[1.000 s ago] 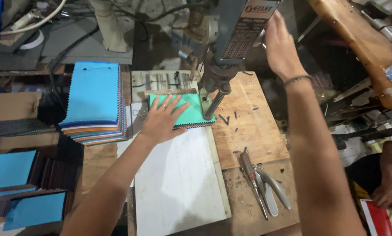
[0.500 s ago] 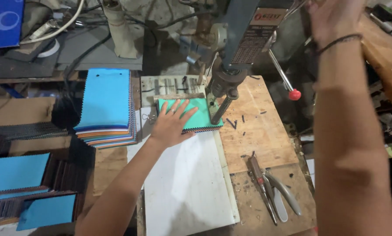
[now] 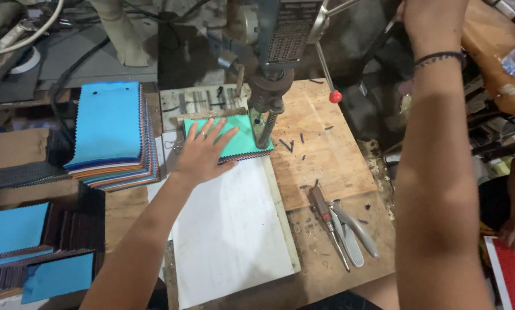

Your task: The person uses a drill press to punch holes into the spine of a notebook. They then use pliers to insert a metal spiral binding into the holes. Finally, they stack the finished notebook with others.

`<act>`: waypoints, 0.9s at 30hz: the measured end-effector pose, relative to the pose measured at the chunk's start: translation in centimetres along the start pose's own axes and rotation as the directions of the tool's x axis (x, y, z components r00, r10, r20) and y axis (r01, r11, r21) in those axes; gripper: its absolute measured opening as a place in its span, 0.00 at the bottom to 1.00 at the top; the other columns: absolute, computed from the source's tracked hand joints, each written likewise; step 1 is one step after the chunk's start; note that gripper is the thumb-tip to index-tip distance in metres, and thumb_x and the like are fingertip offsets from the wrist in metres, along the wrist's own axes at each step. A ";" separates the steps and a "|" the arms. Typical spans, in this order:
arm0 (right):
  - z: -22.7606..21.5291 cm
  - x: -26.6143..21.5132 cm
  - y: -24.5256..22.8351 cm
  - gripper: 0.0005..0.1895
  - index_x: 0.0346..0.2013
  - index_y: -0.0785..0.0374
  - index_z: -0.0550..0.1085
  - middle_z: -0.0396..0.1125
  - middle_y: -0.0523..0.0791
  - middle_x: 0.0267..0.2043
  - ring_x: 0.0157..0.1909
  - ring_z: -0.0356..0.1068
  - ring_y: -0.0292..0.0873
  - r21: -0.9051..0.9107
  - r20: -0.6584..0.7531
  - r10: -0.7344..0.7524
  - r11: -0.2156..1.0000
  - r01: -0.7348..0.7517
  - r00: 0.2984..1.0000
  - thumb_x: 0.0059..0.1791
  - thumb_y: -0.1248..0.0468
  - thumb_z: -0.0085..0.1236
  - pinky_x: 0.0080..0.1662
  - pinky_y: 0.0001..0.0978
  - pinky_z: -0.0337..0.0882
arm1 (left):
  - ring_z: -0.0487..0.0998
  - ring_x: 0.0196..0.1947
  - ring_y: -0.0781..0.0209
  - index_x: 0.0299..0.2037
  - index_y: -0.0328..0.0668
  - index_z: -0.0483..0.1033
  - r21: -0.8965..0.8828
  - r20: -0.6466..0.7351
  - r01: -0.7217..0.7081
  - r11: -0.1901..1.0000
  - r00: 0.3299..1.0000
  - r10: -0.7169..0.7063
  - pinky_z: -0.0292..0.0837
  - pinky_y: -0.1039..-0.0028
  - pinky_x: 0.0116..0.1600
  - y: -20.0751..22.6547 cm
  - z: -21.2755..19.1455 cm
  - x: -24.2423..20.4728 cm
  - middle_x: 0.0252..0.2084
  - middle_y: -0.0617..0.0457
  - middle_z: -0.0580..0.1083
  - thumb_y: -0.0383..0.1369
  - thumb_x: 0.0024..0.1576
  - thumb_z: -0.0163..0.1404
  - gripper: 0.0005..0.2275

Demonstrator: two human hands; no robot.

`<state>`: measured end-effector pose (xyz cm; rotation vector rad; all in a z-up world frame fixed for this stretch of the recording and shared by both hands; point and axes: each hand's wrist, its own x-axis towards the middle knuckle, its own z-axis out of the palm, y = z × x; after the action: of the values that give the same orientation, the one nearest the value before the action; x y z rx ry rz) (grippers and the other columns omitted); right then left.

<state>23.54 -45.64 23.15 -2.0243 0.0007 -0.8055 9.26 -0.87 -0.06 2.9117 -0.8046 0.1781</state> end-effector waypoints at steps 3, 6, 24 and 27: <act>0.2 -2.1 -0.6 0.11 0.41 0.51 0.72 0.72 0.36 0.36 0.34 0.83 0.37 -0.005 -0.008 -0.054 0.999 0.054 0.999 0.51 0.62 0.40 0.39 0.28 0.80 | 0.50 0.76 0.42 0.76 0.70 0.46 -0.020 0.052 0.010 1.000 0.999 -0.009 0.39 0.42 0.74 0.1 -0.4 -0.1 0.77 0.49 0.52 0.59 0.55 0.49 0.39; 0.3 -3.6 -1.0 0.10 0.39 0.53 0.72 0.71 0.38 0.34 0.32 0.81 0.37 -0.012 -0.018 -0.105 0.994 0.105 0.994 0.52 0.63 0.39 0.37 0.29 0.79 | 0.48 0.77 0.42 0.76 0.71 0.44 -0.016 0.119 0.023 1.000 0.993 -0.021 0.36 0.42 0.75 0.1 -0.6 0.0 0.78 0.51 0.49 0.60 0.56 0.47 0.38; 0.7 -9.2 -3.9 0.18 0.31 0.66 0.69 0.65 0.47 0.23 0.25 0.72 0.39 -0.071 -0.053 -0.421 0.906 0.417 0.906 0.62 0.69 0.35 0.29 0.29 0.72 | 0.52 0.74 0.38 0.75 0.58 0.52 0.034 -0.060 -0.089 0.995 0.994 0.091 0.44 0.40 0.70 -0.2 0.3 -0.1 0.77 0.45 0.52 0.62 0.60 0.40 0.35; 0.9 -9.7 -4.6 0.15 0.29 0.65 0.66 0.67 0.46 0.27 0.23 0.72 0.38 -0.043 -0.082 -0.375 0.927 0.373 0.923 0.59 0.70 0.36 0.27 0.27 0.69 | 0.50 0.75 0.39 0.75 0.59 0.51 0.029 -0.023 -0.076 0.997 0.997 0.077 0.42 0.41 0.71 -0.2 0.3 0.0 0.77 0.46 0.51 0.61 0.60 0.40 0.35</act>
<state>15.02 -39.37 21.05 -2.0400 -0.3368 -1.1392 9.39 -0.70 -0.38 2.9009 -0.9174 0.2333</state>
